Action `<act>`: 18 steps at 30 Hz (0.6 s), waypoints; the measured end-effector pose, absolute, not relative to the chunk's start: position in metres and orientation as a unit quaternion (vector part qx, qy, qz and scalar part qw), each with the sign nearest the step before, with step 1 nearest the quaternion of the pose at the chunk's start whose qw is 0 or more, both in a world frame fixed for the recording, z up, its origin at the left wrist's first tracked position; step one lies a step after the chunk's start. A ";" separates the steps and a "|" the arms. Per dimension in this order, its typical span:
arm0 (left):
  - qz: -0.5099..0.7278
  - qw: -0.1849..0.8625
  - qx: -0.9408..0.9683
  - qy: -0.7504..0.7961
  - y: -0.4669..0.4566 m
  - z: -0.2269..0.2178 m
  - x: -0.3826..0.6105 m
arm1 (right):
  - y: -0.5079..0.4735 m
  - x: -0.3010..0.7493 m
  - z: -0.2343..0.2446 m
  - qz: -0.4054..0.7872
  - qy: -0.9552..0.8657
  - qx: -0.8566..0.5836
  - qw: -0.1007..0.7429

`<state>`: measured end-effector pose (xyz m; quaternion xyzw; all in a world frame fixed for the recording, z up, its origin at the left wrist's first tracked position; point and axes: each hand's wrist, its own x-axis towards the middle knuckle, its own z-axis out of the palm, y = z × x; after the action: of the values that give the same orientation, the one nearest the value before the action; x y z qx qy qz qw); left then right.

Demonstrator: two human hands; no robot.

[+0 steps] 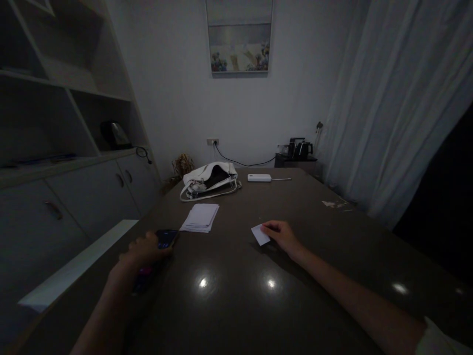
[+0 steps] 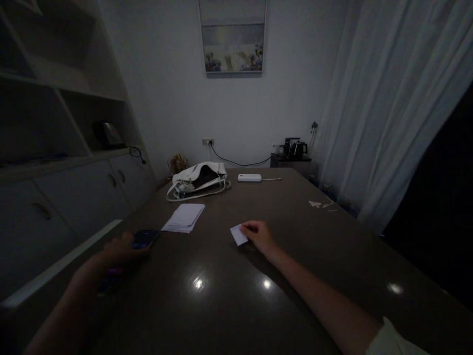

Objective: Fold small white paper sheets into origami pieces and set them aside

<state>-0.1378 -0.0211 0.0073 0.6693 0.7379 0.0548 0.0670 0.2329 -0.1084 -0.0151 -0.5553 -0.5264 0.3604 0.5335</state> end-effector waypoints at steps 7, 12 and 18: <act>0.069 0.040 0.672 0.736 -0.016 -0.004 -0.136 | -0.111 0.233 -0.014 0.373 -0.524 -0.551 0.532; 0.068 0.034 0.675 0.734 -0.017 -0.006 -0.138 | -0.111 0.233 -0.015 0.378 -0.537 -0.539 0.527; 0.084 0.039 0.673 0.734 -0.020 -0.005 -0.136 | -0.110 0.234 -0.017 0.376 -0.535 -0.545 0.524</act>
<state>-0.1357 -0.0201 -0.0046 0.6732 0.7336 0.0841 0.0393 0.2340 -0.1101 -0.0165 -0.5451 -0.5353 0.3761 0.5243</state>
